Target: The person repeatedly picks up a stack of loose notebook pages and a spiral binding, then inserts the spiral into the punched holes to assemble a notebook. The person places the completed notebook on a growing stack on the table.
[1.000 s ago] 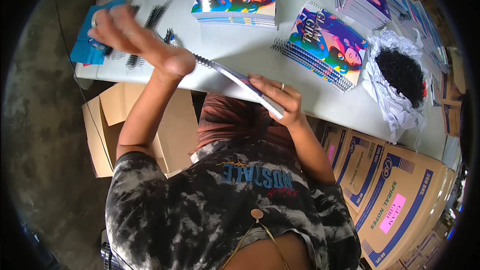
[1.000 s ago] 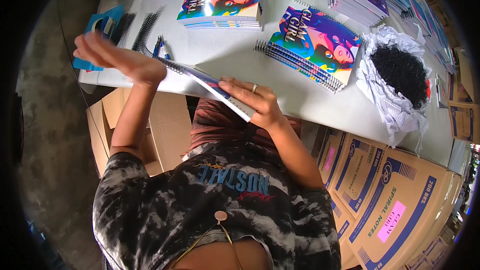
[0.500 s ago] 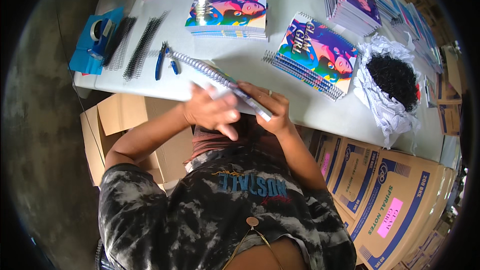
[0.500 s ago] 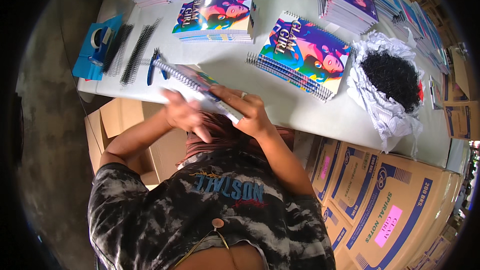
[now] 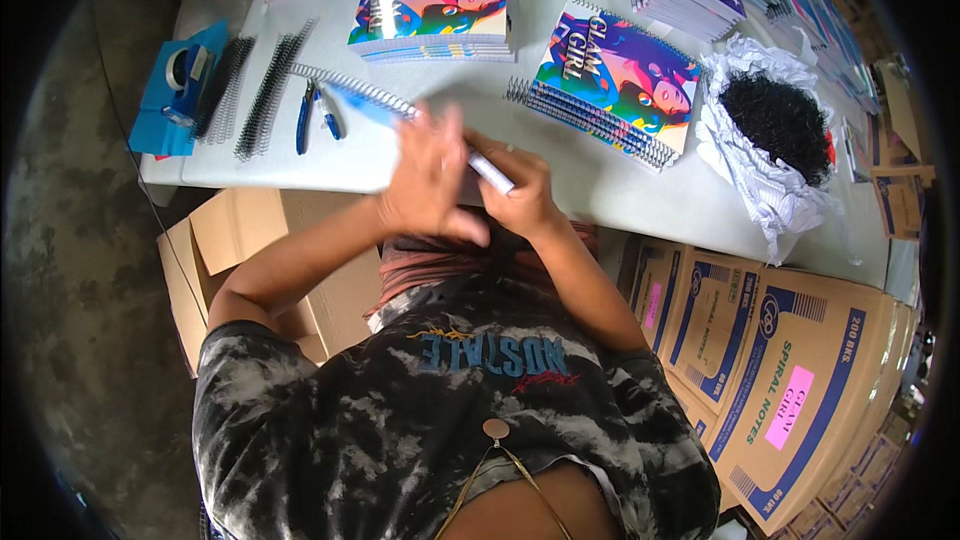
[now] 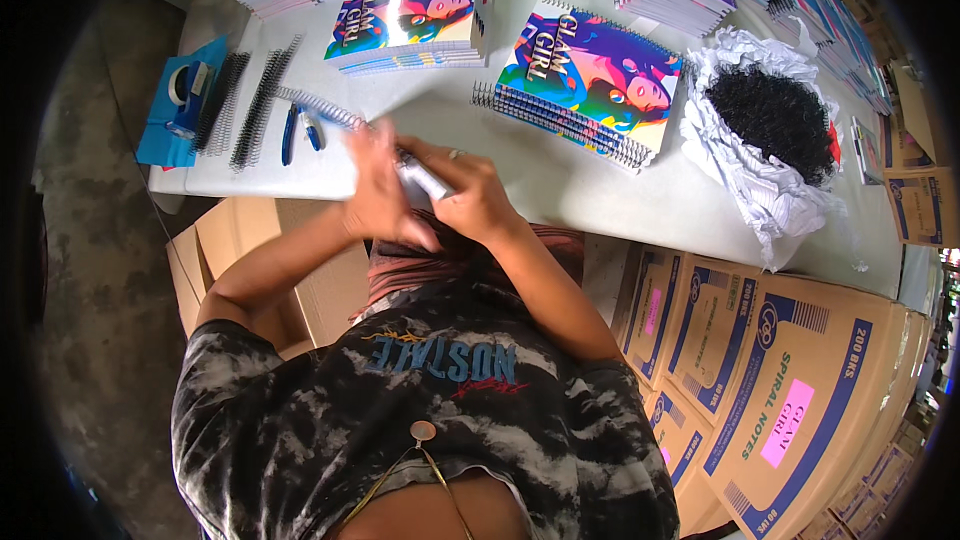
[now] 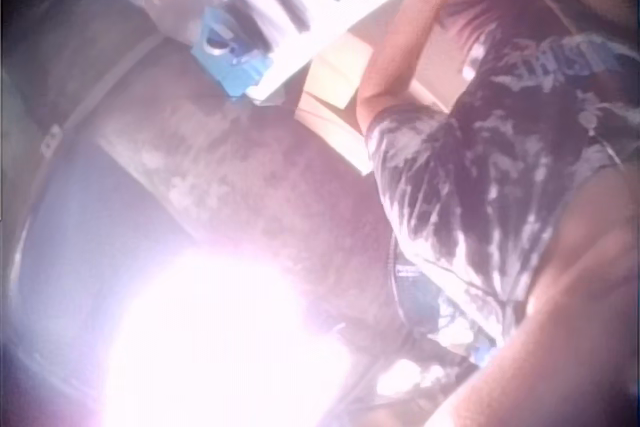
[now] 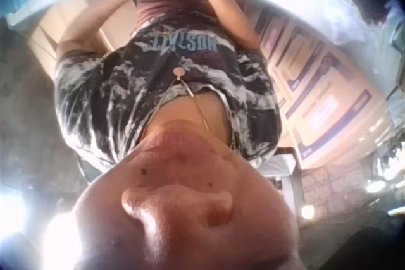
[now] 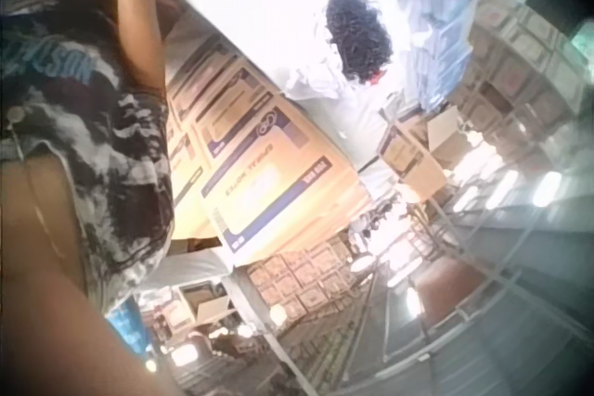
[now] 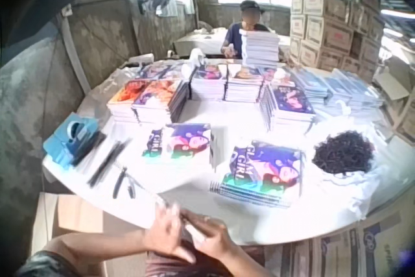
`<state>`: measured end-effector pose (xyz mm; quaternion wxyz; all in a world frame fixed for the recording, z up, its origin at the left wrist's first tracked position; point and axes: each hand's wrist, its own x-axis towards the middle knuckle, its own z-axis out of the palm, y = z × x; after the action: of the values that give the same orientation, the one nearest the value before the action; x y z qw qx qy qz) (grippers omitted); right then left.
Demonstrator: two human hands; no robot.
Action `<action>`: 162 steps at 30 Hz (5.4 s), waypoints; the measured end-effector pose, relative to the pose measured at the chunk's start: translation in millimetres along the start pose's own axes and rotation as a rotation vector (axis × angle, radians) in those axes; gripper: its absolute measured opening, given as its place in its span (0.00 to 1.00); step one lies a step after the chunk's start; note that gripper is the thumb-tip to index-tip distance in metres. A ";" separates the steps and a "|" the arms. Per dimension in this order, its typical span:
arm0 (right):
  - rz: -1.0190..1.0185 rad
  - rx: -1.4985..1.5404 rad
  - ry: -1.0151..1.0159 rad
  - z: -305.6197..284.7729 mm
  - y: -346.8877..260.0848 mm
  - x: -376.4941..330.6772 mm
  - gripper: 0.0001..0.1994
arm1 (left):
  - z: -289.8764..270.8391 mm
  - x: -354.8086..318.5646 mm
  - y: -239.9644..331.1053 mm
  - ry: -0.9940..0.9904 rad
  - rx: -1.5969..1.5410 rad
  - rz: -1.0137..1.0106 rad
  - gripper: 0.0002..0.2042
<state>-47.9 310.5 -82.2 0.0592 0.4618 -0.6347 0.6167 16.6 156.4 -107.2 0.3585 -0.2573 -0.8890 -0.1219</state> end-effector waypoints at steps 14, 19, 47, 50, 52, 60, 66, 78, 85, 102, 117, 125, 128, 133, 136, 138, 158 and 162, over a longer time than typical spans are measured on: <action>0.036 0.046 -0.074 -3.6 -4.3 2.9 0.26 | -16.9 37.5 17.9 0.211 0.106 0.038 0.43; 0.068 0.068 0.116 6.8 -3.3 10.9 0.28 | -16.4 33.9 33.3 0.090 -0.100 -0.170 0.46; 0.148 0.350 0.615 -51.0 -40.1 67.7 0.21 | -88.2 131.8 -29.1 0.291 0.014 -0.527 0.31; 0.077 0.584 0.925 -73.9 -41.4 67.5 0.19 | -52.2 136.4 -26.1 0.429 -0.709 -0.853 0.35; 0.079 0.220 0.992 -94.2 -24.3 47.0 0.18 | -21.0 158.7 -11.1 0.524 -0.933 -0.731 0.31; 0.452 -0.426 1.073 -109.7 64.3 -46.6 0.16 | 103.8 179.2 -63.1 -0.071 -0.277 -0.784 0.20; 0.412 -0.221 0.958 -114.0 54.7 -41.5 0.21 | 103.7 129.4 -20.6 0.119 -0.317 -0.886 0.15; 0.284 -0.430 0.970 -109.2 48.3 -42.8 0.30 | 38.4 91.4 -90.5 -0.132 0.392 -0.495 0.28; 0.138 -0.232 0.495 -64.2 12.1 -35.9 0.32 | -45.2 39.4 -77.6 0.168 -0.357 -0.843 0.09; 0.534 0.370 0.117 10.3 26.8 -28.2 0.23 | 32.9 59.1 -114.8 -0.053 0.278 -0.300 0.18; 0.607 0.550 0.074 5.2 27.3 -27.8 0.20 | -26.2 105.2 -150.7 -0.319 -0.379 -0.822 0.14; 0.404 1.157 0.648 -24.1 -5.4 17.9 0.12 | -55.8 80.0 23.2 0.707 -1.393 -0.941 0.16; 0.285 0.826 0.551 -49.6 -24.2 24.5 0.14 | -67.3 66.7 12.1 0.724 -1.289 -0.959 0.23; 0.451 0.444 0.246 -42.4 9.0 10.6 0.13 | -30.3 15.9 -37.4 0.240 -1.008 -1.215 0.20; 0.522 0.410 0.173 -41.9 25.6 1.2 0.09 | -21.0 10.8 -37.6 0.227 -1.069 -1.245 0.13; 0.495 0.377 0.171 -45.8 26.1 1.5 0.09 | -14.5 10.5 -38.4 0.260 -1.065 -1.212 0.12; 0.310 0.197 0.033 -61.8 17.0 12.5 0.15 | -86.5 -55.1 -219.8 -0.356 0.585 -1.297 0.18; 0.376 0.249 0.014 -65.2 22.9 9.7 0.15 | -82.3 -72.3 -216.6 -0.300 0.724 -1.132 0.17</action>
<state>-100.8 355.8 -77.5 -0.1099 0.3348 -0.6283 0.6936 -10.0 -84.9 -106.1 0.1759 0.3685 -0.9114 0.0512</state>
